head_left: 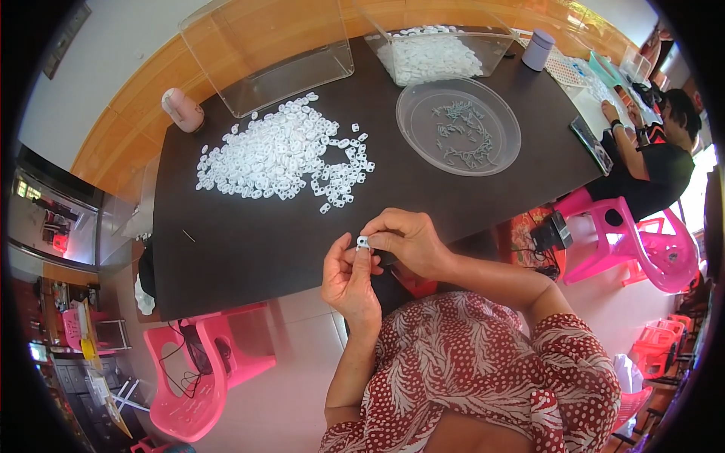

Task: Assembling small plastic parts by manually inserting small metal pins into them.

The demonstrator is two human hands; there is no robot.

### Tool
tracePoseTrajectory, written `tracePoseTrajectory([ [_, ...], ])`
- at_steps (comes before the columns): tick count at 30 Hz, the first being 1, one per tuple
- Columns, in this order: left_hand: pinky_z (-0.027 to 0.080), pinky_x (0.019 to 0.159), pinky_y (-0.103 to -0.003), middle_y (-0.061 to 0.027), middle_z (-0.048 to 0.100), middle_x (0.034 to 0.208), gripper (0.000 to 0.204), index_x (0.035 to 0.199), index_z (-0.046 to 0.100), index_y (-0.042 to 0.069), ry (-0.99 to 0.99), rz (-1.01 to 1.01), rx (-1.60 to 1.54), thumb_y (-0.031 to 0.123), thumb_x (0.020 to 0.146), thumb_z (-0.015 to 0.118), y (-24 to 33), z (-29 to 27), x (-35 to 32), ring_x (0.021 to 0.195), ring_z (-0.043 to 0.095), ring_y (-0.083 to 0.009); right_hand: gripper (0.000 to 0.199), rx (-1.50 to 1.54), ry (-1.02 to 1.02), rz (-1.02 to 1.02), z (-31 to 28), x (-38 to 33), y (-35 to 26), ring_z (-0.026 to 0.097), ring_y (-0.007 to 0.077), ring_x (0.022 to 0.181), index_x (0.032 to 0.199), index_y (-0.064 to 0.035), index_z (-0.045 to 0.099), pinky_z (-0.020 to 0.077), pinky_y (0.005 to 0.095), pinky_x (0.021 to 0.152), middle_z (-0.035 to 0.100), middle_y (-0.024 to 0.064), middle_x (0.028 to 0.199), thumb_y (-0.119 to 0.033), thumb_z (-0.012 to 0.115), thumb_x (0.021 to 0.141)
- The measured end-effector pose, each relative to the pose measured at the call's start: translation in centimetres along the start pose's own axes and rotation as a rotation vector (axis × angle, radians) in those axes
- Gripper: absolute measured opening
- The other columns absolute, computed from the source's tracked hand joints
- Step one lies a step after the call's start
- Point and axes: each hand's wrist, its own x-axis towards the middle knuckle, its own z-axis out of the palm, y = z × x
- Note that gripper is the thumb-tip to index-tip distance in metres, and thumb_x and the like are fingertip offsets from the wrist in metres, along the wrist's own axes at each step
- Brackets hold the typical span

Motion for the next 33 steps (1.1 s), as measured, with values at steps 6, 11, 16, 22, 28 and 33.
tracePoseTrajectory([
  [6, 0.050, 0.052, -0.024, -0.0068, 0.060, 0.075, 0.024, 0.110, 0.055, -0.008, -0.005, 0.003, -0.024, -0.001, 0.087, 0.058, -0.4, 0.0, -0.2, 0.064, 0.059, -0.0125, 0.009, -0.077, 0.081, -0.088, 0.7, -0.3, 0.9, 0.056, 0.0199, 0.075, 0.087, -0.0014, 0.065, 0.0465, 0.0309, 0.066, 0.060, 0.0081, 0.079, -0.004, 0.063, 0.079],
  [11, 0.051, 0.059, -0.023, -0.0063, 0.060, 0.079, 0.024, 0.111, 0.057, -0.008, -0.001, -0.031, -0.093, -0.001, 0.088, 0.057, -0.1, 0.0, -0.4, 0.067, 0.058, -0.0114, 0.014, -0.271, 0.058, -0.279, 0.2, -0.5, 1.0, 0.056, 0.0203, 0.076, 0.091, -0.0011, 0.065, 0.0472, 0.0319, 0.065, 0.059, 0.0085, 0.084, -0.001, 0.063, 0.077],
  [16, 0.052, 0.065, -0.022, -0.0069, 0.061, 0.085, 0.021, 0.108, 0.059, -0.009, 0.046, -0.057, -0.082, -0.001, 0.088, 0.057, 0.2, 0.3, -0.3, 0.072, 0.059, -0.0112, 0.024, -0.366, 0.030, -0.362, 0.2, -0.8, 0.1, 0.055, 0.0220, 0.079, 0.095, -0.0005, 0.065, 0.0476, 0.0316, 0.063, 0.059, 0.0096, 0.089, 0.000, 0.067, 0.072],
  [22, 0.052, 0.067, -0.023, -0.0080, 0.062, 0.088, 0.020, 0.107, 0.061, -0.008, 0.035, -0.118, -0.115, -0.001, 0.089, 0.056, 0.6, 0.1, -0.3, 0.076, 0.059, -0.0111, 0.029, -0.501, 0.126, -0.562, 0.2, -0.7, 0.4, 0.054, 0.0253, 0.076, 0.093, -0.0011, 0.065, 0.0462, 0.0324, 0.061, 0.059, 0.0108, 0.088, -0.003, 0.072, 0.065],
  [28, 0.052, 0.066, -0.023, -0.0075, 0.062, 0.086, 0.018, 0.105, 0.061, -0.007, -0.042, -0.106, -0.093, 0.000, 0.089, 0.057, 0.5, -0.6, -0.3, 0.076, 0.058, -0.0109, 0.030, -0.537, 0.152, -0.675, 0.3, -0.8, 1.2, 0.054, 0.0256, 0.073, 0.092, 0.0015, 0.064, 0.0465, 0.0328, 0.059, 0.059, 0.0113, 0.087, -0.005, 0.074, 0.064],
  [33, 0.050, 0.068, -0.023, -0.0071, 0.062, 0.086, 0.017, 0.103, 0.062, -0.006, -0.096, -0.055, -0.067, 0.001, 0.089, 0.058, 0.1, -1.3, -0.2, 0.074, 0.057, -0.0107, 0.031, -0.505, 0.130, -0.677, 0.3, -1.0, 1.3, 0.053, 0.0257, 0.072, 0.093, 0.0026, 0.064, 0.0463, 0.0325, 0.058, 0.059, 0.0121, 0.086, -0.004, 0.073, 0.064],
])
